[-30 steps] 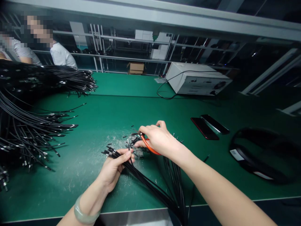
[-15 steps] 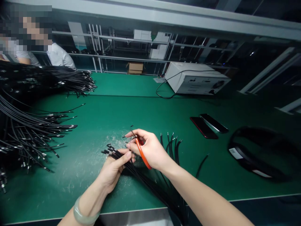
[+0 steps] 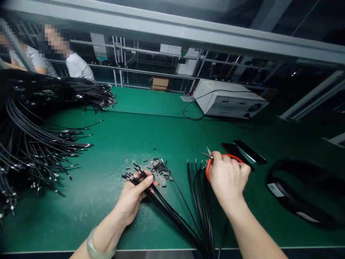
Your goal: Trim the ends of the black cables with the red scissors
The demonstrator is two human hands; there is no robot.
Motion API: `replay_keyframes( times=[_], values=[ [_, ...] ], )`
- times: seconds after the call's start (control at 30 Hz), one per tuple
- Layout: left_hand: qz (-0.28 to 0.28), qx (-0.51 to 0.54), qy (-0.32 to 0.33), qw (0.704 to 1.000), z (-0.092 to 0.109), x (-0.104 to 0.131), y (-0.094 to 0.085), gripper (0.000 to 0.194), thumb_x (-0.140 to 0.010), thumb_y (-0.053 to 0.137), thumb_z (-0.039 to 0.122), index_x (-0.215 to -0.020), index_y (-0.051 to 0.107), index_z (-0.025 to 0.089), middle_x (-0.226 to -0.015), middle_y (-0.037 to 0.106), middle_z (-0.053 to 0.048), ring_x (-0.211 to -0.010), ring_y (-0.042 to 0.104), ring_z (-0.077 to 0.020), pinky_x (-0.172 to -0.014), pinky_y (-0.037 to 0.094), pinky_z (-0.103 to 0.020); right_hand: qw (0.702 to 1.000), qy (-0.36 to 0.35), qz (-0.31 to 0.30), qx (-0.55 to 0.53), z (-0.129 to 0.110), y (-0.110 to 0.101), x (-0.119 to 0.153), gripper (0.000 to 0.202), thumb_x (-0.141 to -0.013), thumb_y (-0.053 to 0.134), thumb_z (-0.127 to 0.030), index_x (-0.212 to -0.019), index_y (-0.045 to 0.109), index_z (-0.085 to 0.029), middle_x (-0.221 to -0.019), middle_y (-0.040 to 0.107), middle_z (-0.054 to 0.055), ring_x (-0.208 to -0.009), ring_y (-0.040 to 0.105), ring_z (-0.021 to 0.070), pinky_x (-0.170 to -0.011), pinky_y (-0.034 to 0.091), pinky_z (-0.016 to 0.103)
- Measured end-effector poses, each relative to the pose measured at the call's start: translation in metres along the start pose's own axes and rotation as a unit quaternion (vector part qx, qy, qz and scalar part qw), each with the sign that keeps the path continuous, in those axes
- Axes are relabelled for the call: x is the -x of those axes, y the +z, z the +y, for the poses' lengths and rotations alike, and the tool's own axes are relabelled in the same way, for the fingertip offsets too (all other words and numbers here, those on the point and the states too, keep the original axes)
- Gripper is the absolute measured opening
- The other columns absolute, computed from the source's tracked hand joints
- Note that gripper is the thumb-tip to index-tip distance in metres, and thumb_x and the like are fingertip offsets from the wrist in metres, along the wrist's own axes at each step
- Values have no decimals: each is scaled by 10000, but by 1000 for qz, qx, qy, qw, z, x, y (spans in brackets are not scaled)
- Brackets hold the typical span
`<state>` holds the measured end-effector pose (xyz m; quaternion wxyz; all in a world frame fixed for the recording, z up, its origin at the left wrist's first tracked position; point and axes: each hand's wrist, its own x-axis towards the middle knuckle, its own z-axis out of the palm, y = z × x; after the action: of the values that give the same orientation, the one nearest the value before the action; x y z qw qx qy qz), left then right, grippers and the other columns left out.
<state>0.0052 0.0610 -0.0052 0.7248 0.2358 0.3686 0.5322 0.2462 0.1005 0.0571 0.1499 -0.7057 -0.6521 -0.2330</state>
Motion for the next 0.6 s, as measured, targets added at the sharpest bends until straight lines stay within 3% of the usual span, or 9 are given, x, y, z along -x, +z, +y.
replay_keyframes(
  times=[0.07, 0.1, 0.13, 0.2, 0.23, 0.3, 0.47, 0.53, 0.6],
  values=[
    [8, -5, 15, 1000, -1, -1, 0, 309, -643, 750, 318, -838, 585, 143, -732, 624, -32, -757, 638, -199, -564, 455, -217, 989, -43, 14, -141, -36, -11, 7, 241, -794, 496, -264, -981, 609, -163, -807, 638, 115, -790, 589, 267, -770, 367, 439],
    [11, -6, 22, 1000, -2, -2, 0, 301, -638, 754, 313, -813, 579, 141, -715, 622, -30, -735, 638, -193, -532, 440, -202, 967, -58, -11, -249, -56, -17, 9, 233, -785, 534, -305, -980, 608, -200, -851, 641, 85, -822, 588, 238, -787, 389, 397],
    [11, -7, 27, 1000, -2, -2, 0, 290, -637, 755, 307, -791, 575, 138, -692, 623, -30, -701, 634, -180, -509, 426, -193, 929, -60, -75, -358, -75, -22, 9, 254, -768, 569, -326, -997, 593, -218, -853, 640, 61, -801, 593, 206, -751, 423, 345],
    [4, -11, 34, 999, -4, -3, -1, 263, -645, 750, 294, -751, 571, 133, -645, 627, -30, -617, 611, -146, -488, 408, -187, 820, -41, -218, -528, -106, -27, 8, 338, -751, 596, -312, -1068, 532, -216, -838, 627, 31, -713, 594, 156, -652, 461, 277],
    [-1, -14, 37, 999, -4, -3, -2, 253, -648, 748, 289, -734, 570, 131, -624, 628, -30, -586, 596, -134, -485, 405, -187, 771, -27, -270, -576, -117, -28, 7, 362, -747, 599, -306, -1086, 512, -211, -825, 615, 19, -657, 582, 133, -601, 463, 256],
    [-9, -24, 40, 999, -5, -4, -2, 241, -654, 744, 286, -717, 575, 126, -604, 633, -35, -561, 577, -120, -486, 400, -186, 708, 0, -323, -628, -130, -26, 3, 355, -739, 605, -305, -1065, 515, -200, -768, 583, -7, -568, 540, 98, -528, 446, 225],
    [-3, -56, 39, 998, -5, -4, -2, 258, -713, 692, 350, -778, 615, 114, -648, 650, -51, -594, 578, -115, -506, 408, -181, 657, 42, -333, -675, -127, -20, -8, 303, -700, 645, -326, -940, 553, -165, -729, 571, 2, -688, 579, 135, -602, 457, 236],
    [-3, -59, 40, 997, -5, -5, -2, 279, -715, 690, 352, -838, 623, 111, -665, 652, -53, -619, 593, -125, -510, 412, -183, 659, 43, -331, -674, -126, -18, -11, 305, -692, 648, -335, -924, 554, -160, -699, 565, 0, -673, 570, 137, -593, 446, 237],
    [2, -58, 36, 998, -6, -5, -3, 300, -704, 701, 348, -864, 622, 107, -660, 654, -54, -621, 602, -132, -509, 417, -185, 684, 29, -313, -658, -126, -12, -13, 308, -689, 646, -331, -930, 557, -160, -621, 528, -25, -587, 519, 111, -546, 410, 218]
  ],
)
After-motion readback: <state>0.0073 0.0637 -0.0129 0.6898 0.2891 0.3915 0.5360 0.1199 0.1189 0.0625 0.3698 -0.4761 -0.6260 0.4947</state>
